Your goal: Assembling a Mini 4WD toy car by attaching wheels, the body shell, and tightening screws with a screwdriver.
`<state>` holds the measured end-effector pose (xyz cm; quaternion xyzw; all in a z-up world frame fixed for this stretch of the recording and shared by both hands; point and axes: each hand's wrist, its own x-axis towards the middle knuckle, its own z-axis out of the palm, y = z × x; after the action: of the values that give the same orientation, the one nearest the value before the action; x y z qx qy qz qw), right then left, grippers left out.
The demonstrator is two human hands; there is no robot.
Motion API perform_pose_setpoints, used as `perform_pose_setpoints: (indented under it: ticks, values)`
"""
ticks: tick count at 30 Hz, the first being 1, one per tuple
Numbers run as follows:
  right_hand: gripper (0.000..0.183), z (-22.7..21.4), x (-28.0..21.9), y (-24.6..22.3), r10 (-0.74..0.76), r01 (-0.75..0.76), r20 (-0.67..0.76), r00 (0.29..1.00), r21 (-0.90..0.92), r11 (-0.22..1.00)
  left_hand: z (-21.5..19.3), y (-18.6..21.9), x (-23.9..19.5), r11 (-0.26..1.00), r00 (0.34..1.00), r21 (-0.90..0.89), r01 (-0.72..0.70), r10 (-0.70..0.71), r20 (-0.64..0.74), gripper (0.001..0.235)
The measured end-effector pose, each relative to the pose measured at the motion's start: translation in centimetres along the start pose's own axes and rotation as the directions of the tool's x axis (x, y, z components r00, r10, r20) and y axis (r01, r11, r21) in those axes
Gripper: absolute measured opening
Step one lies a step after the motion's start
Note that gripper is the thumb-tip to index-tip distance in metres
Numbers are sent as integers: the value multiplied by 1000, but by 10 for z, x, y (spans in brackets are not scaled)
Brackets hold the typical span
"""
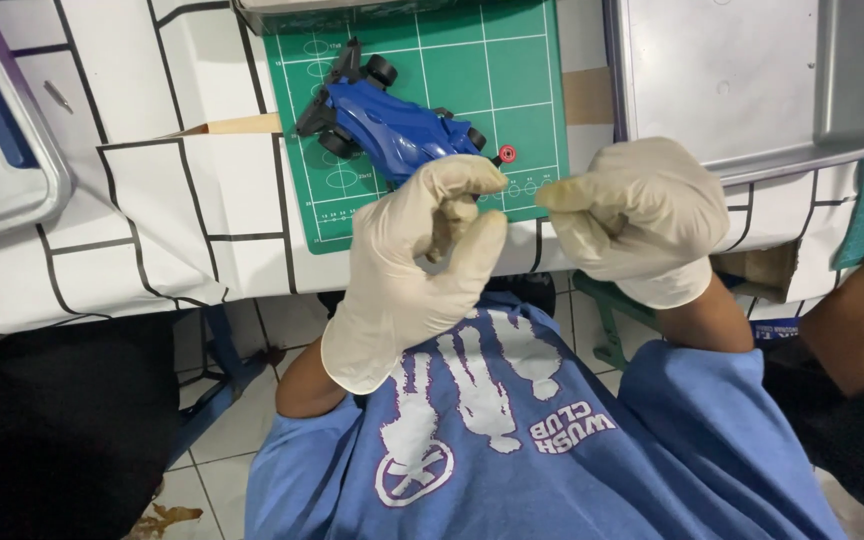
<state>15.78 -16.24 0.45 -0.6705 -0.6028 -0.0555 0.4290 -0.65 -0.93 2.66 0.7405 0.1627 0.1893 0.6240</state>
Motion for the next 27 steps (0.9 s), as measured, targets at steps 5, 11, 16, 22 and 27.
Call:
perform_pose_setpoints:
  ticks: [5,11,16,22,27]
  values:
    - [23,-10,7,23,-92,91,158,983,15,996,-12,-17,5,957,981,278,-88,131,-143,19]
    - [20,-4,14,11,132,-143,165,977,53,988,5,-31,16,826,874,374,-423,481,-75,12]
    - [13,18,-11,12,297,-291,43,954,384,877,16,-31,22,881,876,116,-459,470,-109,12]
    - [14,22,-10,-6,483,-446,93,871,566,693,10,-32,24,863,854,69,-501,506,-120,13]
    - [12,20,-8,-9,508,-503,189,840,624,598,7,-20,20,863,859,-53,-503,492,-145,16]
